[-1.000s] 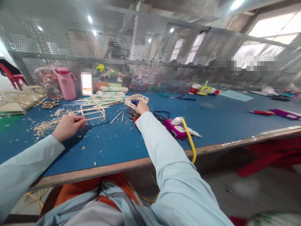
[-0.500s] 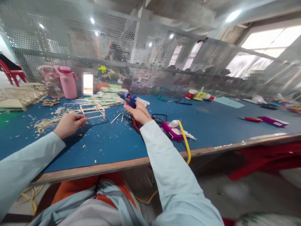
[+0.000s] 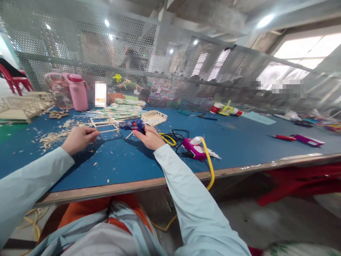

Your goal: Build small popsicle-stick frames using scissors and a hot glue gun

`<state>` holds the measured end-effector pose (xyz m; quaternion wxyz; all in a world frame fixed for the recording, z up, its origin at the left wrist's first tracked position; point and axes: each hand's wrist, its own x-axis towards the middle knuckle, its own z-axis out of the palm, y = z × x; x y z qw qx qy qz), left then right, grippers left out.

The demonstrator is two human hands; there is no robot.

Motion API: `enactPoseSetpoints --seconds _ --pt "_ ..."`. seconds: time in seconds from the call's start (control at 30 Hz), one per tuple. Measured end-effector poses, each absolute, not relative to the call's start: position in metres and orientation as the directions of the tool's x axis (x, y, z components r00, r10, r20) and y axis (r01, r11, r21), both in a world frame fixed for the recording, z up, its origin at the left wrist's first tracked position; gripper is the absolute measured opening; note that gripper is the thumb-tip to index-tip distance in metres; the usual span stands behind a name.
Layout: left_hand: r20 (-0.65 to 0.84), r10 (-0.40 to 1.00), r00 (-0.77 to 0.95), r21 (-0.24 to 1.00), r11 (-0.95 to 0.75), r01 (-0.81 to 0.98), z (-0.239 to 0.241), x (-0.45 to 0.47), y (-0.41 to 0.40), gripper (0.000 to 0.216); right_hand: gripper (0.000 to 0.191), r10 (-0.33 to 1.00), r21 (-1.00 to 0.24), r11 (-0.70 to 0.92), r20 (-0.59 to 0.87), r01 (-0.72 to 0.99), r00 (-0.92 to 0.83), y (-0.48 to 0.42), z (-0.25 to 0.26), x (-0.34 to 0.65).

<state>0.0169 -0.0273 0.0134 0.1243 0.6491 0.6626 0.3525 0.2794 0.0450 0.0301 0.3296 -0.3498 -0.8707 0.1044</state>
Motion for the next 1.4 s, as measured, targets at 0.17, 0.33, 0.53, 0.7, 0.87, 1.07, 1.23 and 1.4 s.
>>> enactPoseSetpoints --seconds 0.17,0.33,0.53,0.7,0.87,1.07,1.23,1.4 --pt "0.308 0.945 -0.113 0.605 -0.103 0.790 0.015 0.017 -0.028 0.038 0.040 0.659 -0.372 0.749 0.511 0.549 -0.552 0.047 0.027 0.280" --pt "0.300 0.947 -0.115 0.612 -0.099 0.784 0.014 0.017 -0.028 0.037 0.042 0.656 -0.335 0.747 0.511 0.575 -0.555 0.048 0.027 0.279" --pt "0.286 0.952 -0.113 0.629 -0.097 0.771 0.014 0.016 -0.028 0.037 0.041 0.649 -0.305 0.749 0.517 0.588 -0.559 0.049 0.026 0.279" --pt "0.293 0.949 -0.121 0.617 -0.090 0.782 0.019 0.018 -0.030 0.036 0.042 0.650 -0.291 0.746 0.514 0.599 -0.560 0.049 0.025 0.279" --pt "0.305 0.945 -0.122 0.613 -0.097 0.784 0.020 0.017 -0.031 0.037 0.042 0.646 -0.297 0.749 0.522 0.592 -0.556 0.049 0.024 0.280" --pt "0.328 0.935 -0.134 0.630 -0.111 0.769 0.021 0.017 -0.032 0.037 0.041 0.649 -0.296 0.748 0.514 0.594 -0.561 0.047 0.026 0.280" --pt "0.308 0.942 -0.133 0.677 -0.120 0.726 0.021 0.016 -0.031 0.038 0.042 0.617 -0.271 0.776 0.514 0.569 -0.596 0.045 0.028 0.278" --pt "0.295 0.943 -0.157 0.705 -0.104 0.702 0.024 0.016 -0.032 0.038 0.045 0.619 -0.234 0.764 0.529 0.601 -0.580 0.046 0.025 0.278"
